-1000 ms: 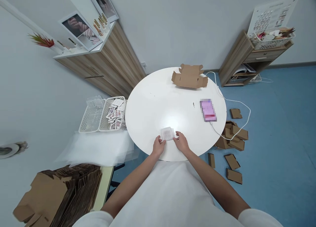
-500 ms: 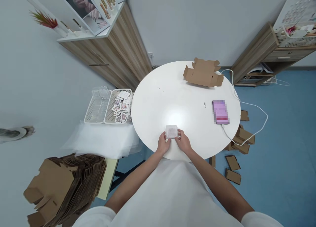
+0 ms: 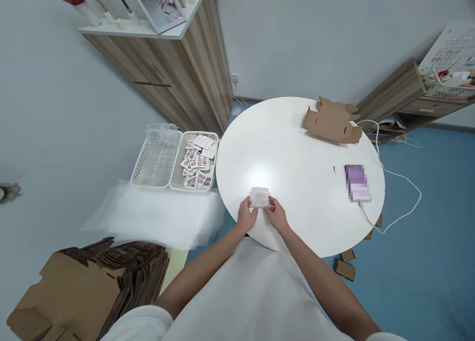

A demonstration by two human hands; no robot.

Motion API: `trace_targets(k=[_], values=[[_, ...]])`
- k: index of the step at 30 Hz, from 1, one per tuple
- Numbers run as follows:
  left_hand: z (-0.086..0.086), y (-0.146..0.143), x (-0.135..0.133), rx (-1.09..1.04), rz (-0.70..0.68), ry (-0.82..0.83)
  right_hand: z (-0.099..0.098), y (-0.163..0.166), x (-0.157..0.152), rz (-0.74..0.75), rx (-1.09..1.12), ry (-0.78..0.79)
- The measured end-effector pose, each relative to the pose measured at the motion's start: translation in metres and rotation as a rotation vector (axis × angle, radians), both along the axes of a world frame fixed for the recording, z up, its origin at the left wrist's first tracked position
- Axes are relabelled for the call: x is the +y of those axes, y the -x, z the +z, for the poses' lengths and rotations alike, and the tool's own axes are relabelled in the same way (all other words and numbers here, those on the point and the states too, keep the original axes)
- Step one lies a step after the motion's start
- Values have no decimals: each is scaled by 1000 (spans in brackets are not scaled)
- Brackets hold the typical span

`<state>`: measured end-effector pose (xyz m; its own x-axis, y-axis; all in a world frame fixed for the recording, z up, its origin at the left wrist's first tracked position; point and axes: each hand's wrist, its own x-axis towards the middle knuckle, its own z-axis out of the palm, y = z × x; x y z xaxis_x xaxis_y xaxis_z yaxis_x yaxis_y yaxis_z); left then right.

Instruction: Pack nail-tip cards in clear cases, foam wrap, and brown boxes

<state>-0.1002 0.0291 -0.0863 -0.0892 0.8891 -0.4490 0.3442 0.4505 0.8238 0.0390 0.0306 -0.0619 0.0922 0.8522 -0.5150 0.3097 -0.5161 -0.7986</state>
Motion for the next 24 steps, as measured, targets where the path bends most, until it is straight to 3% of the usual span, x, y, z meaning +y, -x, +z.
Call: trace_targets(k=[5,13,18,24], values=[[-4,33,15,-13,27,-70,3,38,21,-12,42,-9],[11,78,76,57,93,-178,4,96,87,-6,95,-16],[13,88,95,98,56,-189,6,113,109,-14,164,-17],[7,94,100,112,13,-239,5,119,113,-38,291,-30]])
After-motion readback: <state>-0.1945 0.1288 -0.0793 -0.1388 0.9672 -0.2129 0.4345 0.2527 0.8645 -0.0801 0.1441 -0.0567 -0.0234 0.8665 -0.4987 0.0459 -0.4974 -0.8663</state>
